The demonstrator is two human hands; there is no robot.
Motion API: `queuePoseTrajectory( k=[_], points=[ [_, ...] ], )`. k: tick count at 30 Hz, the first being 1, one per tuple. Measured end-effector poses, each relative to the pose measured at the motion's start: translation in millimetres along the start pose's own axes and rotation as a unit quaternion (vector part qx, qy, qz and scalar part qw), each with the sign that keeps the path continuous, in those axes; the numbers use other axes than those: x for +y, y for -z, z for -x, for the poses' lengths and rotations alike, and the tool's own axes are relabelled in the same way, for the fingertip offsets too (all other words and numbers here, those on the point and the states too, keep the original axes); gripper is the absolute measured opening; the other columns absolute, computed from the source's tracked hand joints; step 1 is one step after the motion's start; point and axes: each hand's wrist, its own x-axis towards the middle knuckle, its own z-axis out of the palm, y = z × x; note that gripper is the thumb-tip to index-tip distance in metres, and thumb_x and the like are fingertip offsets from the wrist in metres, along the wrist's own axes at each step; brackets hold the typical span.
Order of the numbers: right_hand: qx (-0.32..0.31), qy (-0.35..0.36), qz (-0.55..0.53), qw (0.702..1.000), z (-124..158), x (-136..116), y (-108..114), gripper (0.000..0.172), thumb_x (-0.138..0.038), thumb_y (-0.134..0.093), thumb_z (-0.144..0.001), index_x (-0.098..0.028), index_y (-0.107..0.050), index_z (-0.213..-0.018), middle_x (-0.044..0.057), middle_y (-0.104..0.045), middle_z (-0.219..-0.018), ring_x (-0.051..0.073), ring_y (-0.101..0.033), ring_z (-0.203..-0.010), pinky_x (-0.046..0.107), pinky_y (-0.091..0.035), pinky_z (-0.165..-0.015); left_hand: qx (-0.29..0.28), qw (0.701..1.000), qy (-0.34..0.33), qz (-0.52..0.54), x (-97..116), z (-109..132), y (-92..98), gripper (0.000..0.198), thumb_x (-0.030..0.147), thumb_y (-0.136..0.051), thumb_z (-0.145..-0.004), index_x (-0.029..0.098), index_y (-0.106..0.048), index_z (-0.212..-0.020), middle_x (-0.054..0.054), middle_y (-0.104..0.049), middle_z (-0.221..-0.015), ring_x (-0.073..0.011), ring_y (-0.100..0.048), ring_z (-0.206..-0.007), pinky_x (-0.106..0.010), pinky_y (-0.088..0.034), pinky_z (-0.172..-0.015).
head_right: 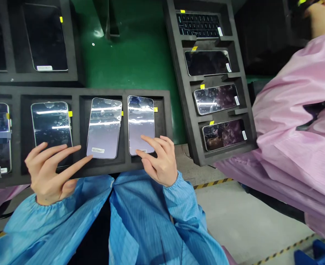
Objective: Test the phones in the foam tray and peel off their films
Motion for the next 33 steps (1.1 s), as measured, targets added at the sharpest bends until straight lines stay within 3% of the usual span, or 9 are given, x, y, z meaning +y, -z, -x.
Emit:
queuePoseTrajectory(
  k=[8,12,16,19,21,23,25,29,33],
  points=[
    [0.047,-0.023,-0.042,0.998,3.4,1.4,1.9,0.041,-0.027,-0.034,-0.098,-0.03,-0.074,-0.108,0.003,-0.062,-0.128,0.024,-0.058,-0.11,0.049,-0.047,-0.099,-0.032,0.999,0.025,0.0,1.9,-3.8,1.9,0.054,0.05,-0.026,-0.094,0.034,-0.048,-0.141,-0.01,-0.062,-0.124,-0.03,-0.056,-0.113,-0.06,-0.039,-0.105],
    [0.08,-0.118,-0.039,0.989,4.4,3.6,9.9,0.039,-0.028,-0.036,-0.098,-0.03,-0.07,-0.116,0.005,-0.064,-0.124,0.025,-0.06,-0.107,0.047,-0.051,-0.093,0.014,0.997,0.069,0.026,2.7,2.1,-2.2,0.056,0.051,-0.02,-0.093,0.037,-0.049,-0.139,-0.01,-0.06,-0.12,-0.0283,-0.056,-0.111,-0.058,-0.042,-0.105],
    [0.057,-0.166,0.01,0.985,1.0,5.3,16.6,0.037,-0.02,-0.045,-0.094,-0.026,-0.061,-0.128,0.006,-0.066,-0.122,0.025,-0.058,-0.112,0.046,-0.048,-0.096,0.023,0.99,0.124,0.057,6.1,-2.9,-2.3,0.056,0.046,-0.017,-0.095,0.034,-0.052,-0.138,-0.01,-0.061,-0.122,-0.0293,-0.054,-0.117,-0.056,-0.042,-0.104],
    [-0.001,-0.134,0.034,0.99,-6.8,3.9,20.9,0.05,-0.025,-0.057,-0.088,-0.024,-0.05,-0.138,0.007,-0.069,-0.117,0.026,-0.057,-0.111,0.047,-0.047,-0.096,-0.021,0.977,0.178,0.119,5.0,-18.0,6.4,0.057,0.043,-0.013,-0.097,0.029,-0.048,-0.14,-0.008,-0.06,-0.13,-0.0283,-0.049,-0.129,-0.054,-0.037,-0.112],
    [-0.07,-0.083,0.046,0.993,-17.1,3.0,23.9,0.067,-0.034,-0.064,-0.082,-0.021,-0.042,-0.144,0.009,-0.064,-0.127,0.03,-0.053,-0.12,0.051,-0.042,-0.103,-0.072,0.964,0.198,0.161,0.2,-32.5,15.6,0.058,0.046,-0.013,-0.098,0.027,-0.043,-0.144,-0.007,-0.056,-0.137,-0.0262,-0.042,-0.138,-0.052,-0.027,-0.122],
    [-0.127,-0.022,0.048,0.99,-32.8,2.8,25.8,0.072,-0.04,-0.064,-0.082,-0.02,-0.038,-0.146,0.01,-0.058,-0.138,0.031,-0.046,-0.131,0.052,-0.036,-0.111,-0.122,0.964,0.17,0.163,-7.3,-50.3,23.7,0.058,0.048,-0.016,-0.098,0.025,-0.034,-0.148,-0.006,-0.05,-0.144,-0.0248,-0.036,-0.143,-0.05,-0.015,-0.127],
    [-0.156,0.023,0.051,0.986,-52.7,3.3,24.6,0.065,-0.041,-0.058,-0.088,-0.02,-0.039,-0.146,0.008,-0.055,-0.141,0.029,-0.041,-0.135,0.051,-0.033,-0.114,-0.149,0.972,0.115,0.137,-16.0,-71.1,26.8,0.057,0.047,-0.022,-0.098,0.024,-0.028,-0.151,-0.005,-0.047,-0.147,-0.024,-0.034,-0.145,-0.048,-0.011,-0.128],
    [-0.194,0.093,0.065,0.975,-91.0,3.7,9.2,0.054,-0.04,-0.043,-0.098,-0.019,-0.036,-0.148,0.005,-0.052,-0.146,0.025,-0.037,-0.138,0.05,-0.023,-0.121,-0.154,0.981,0.04,0.108,-31.3,-114.6,10.9,0.053,0.045,-0.024,-0.099,0.024,-0.038,-0.145,-0.003,-0.051,-0.144,-0.0235,-0.04,-0.139,-0.05,-0.018,-0.126],
    [-0.203,0.106,0.117,0.967,-107.8,2.3,-9.4,0.054,-0.043,-0.035,-0.102,-0.017,-0.034,-0.149,0.006,-0.062,-0.134,0.025,-0.044,-0.128,0.054,-0.019,-0.12,-0.176,0.976,0.032,0.121,-44.6,-140.3,-14.5,0.057,0.045,-0.017,-0.099,0.016,-0.052,-0.134,-0.009,-0.06,-0.13,-0.0228,-0.052,-0.123,-0.043,-0.041,-0.109]
  ],
)
